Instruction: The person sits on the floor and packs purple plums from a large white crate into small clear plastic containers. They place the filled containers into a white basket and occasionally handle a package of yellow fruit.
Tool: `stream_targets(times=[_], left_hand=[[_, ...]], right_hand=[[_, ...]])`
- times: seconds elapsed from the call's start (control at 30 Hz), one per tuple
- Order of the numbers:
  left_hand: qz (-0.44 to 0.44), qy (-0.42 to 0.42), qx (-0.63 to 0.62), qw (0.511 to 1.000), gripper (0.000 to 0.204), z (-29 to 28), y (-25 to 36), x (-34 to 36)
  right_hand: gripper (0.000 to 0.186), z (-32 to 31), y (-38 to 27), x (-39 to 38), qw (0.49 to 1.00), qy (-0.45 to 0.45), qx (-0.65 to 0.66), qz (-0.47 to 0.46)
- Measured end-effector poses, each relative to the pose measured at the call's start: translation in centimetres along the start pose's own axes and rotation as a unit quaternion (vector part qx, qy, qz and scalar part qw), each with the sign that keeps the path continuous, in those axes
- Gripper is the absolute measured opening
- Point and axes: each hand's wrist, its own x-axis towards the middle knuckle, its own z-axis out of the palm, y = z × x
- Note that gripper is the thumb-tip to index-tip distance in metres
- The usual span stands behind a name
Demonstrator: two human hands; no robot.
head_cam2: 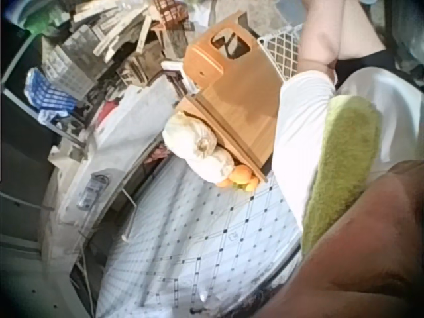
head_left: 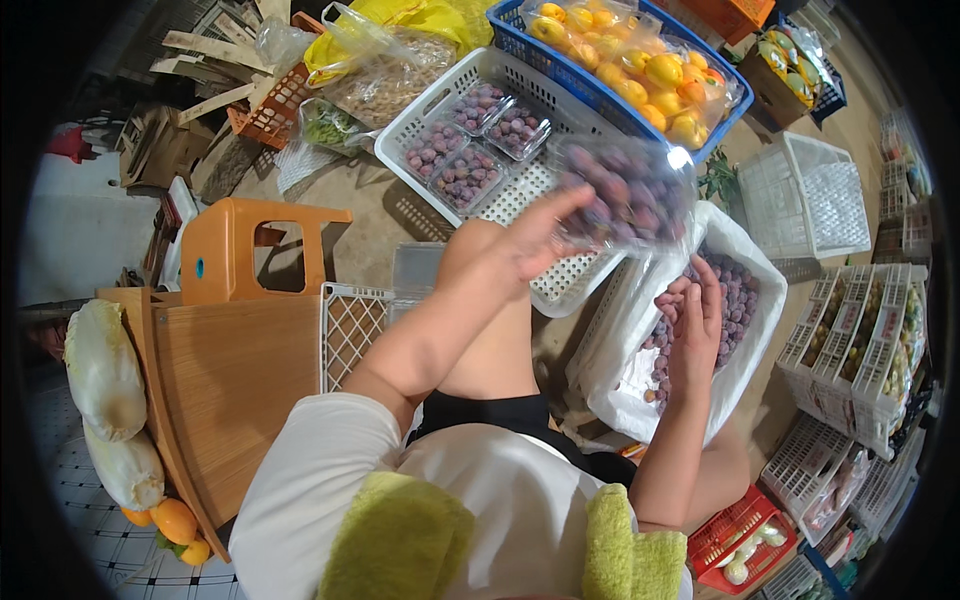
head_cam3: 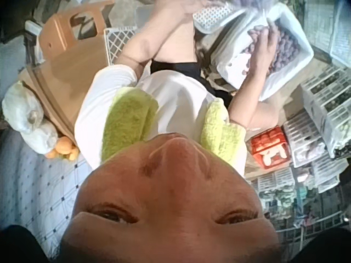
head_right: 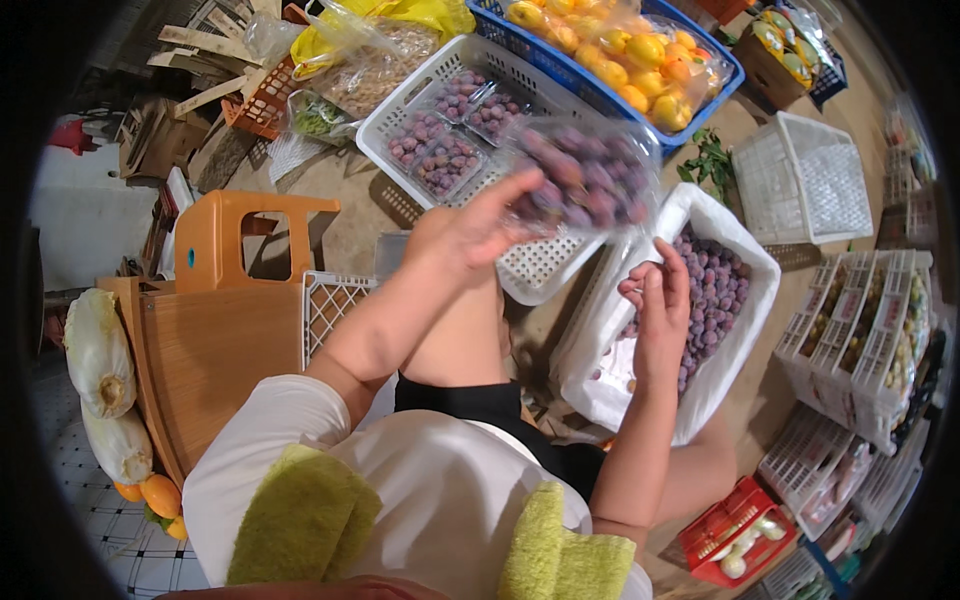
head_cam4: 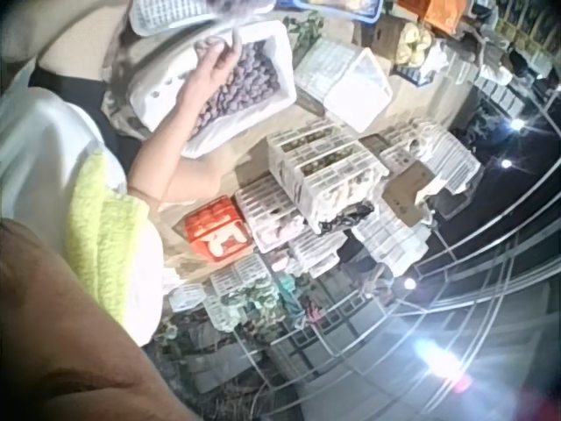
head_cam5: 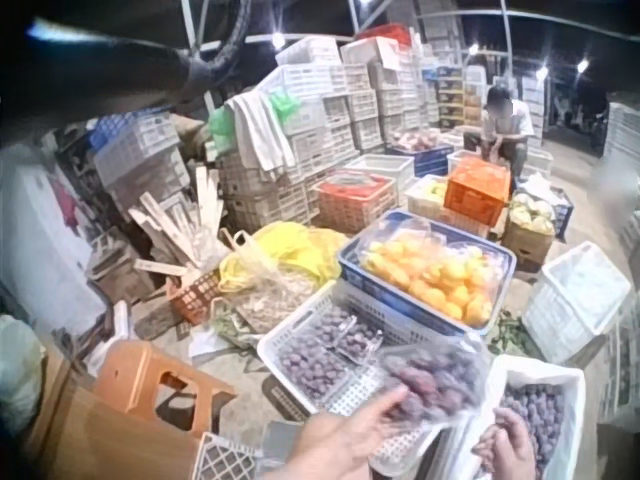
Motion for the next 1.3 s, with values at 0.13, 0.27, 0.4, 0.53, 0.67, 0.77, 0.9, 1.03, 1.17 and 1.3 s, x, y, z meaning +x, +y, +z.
stream_targets(times=[0.13, 0.27, 0.4, 0.53, 0.67, 0.77, 0.9, 1.03, 1.17, 1.3], left_hand=[[0.137, 0.093, -0.02, 0.986, 0.035, -5.1, 7.2, -1.2], [0.128, 0.294, -0.11, 0.941, 0.03, -17.2, 10.3, 2.0], [0.123, 0.411, -0.193, 0.882, 0.027, -28.7, 10.9, 7.1], [0.198, 0.433, -0.208, 0.854, 0.026, -33.9, 11.8, 8.6], [0.309, 0.49, -0.22, 0.785, 0.037, -36.0, 11.1, 9.5], [0.29, 0.62, -0.297, 0.665, 0.042, -23.9, 11.4, 10.9], [0.249, 0.025, -0.091, 0.964, 0.041, -11.4, 9.2, 3.4], [0.146, -0.414, 0.325, 0.838, 0.035, 5.8, 4.2, -10.6], [0.122, -0.64, 0.246, 0.717, 0.051, 15.8, -2.3, -16.8], [0.22, -0.641, 0.405, 0.614, 0.034, 20.2, -5.9, -18.5]], right_hand=[[0.033, 2.1, -1.2, 0.6, 0.981, -0.06, -0.126, -0.133], [0.033, -0.1, 0.8, 0.4, 0.981, 0.029, -0.153, -0.118], [0.038, -5.5, 2.4, -2.2, 0.966, 0.056, -0.252, -0.027], [0.038, -8.6, 2.9, -5.0, 0.959, 0.094, -0.268, 0.008], [0.037, -8.4, 2.0, -5.5, 0.959, 0.101, -0.264, 0.015], [0.039, -7.1, 0.8, -6.7, 0.967, 0.072, -0.242, 0.026], [0.044, -3.9, -5.2, -8.9, 0.963, -0.238, -0.123, -0.009], [0.041, -3.0, -9.0, -9.6, 0.89, -0.438, -0.096, -0.078], [0.021, -2.5, -8.9, -14.0, 0.98, -0.057, -0.188, -0.038], [0.015, -3.6, -7.8, -17.2, 0.985, 0.059, -0.149, -0.064]])
